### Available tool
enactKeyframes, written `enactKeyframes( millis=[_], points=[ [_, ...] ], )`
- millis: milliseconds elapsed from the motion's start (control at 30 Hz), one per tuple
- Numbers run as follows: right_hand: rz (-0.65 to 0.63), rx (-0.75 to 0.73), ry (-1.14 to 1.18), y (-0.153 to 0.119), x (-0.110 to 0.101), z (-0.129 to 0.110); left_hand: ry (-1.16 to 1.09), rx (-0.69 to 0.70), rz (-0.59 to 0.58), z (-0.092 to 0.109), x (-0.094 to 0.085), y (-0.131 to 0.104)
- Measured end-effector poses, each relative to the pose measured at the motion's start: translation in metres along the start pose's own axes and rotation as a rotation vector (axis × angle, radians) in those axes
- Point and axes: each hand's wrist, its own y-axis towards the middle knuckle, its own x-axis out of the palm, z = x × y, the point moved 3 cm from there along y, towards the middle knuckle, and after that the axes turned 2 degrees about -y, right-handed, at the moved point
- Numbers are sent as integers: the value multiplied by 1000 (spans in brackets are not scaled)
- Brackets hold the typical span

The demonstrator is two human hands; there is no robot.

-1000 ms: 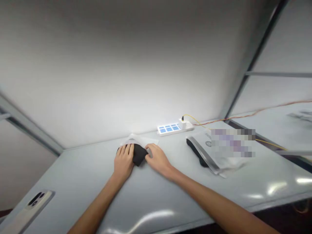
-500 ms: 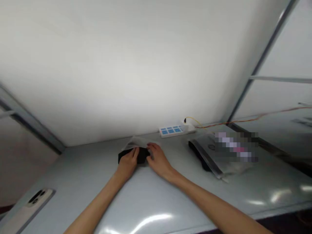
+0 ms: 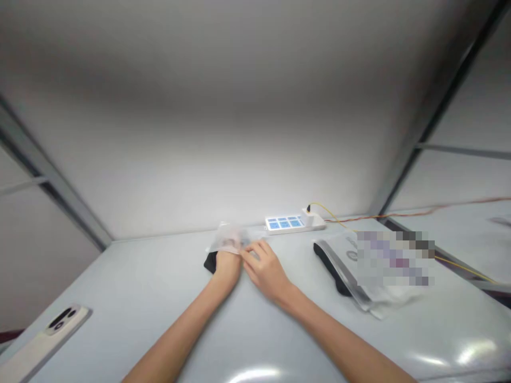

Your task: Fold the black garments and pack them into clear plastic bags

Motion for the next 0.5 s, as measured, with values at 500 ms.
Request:
enactKeyframes(
  millis=[500],
  points=[
    [-315, 352, 15, 13, 10, 17, -76, 504, -177, 33, -4, -7]
  ],
)
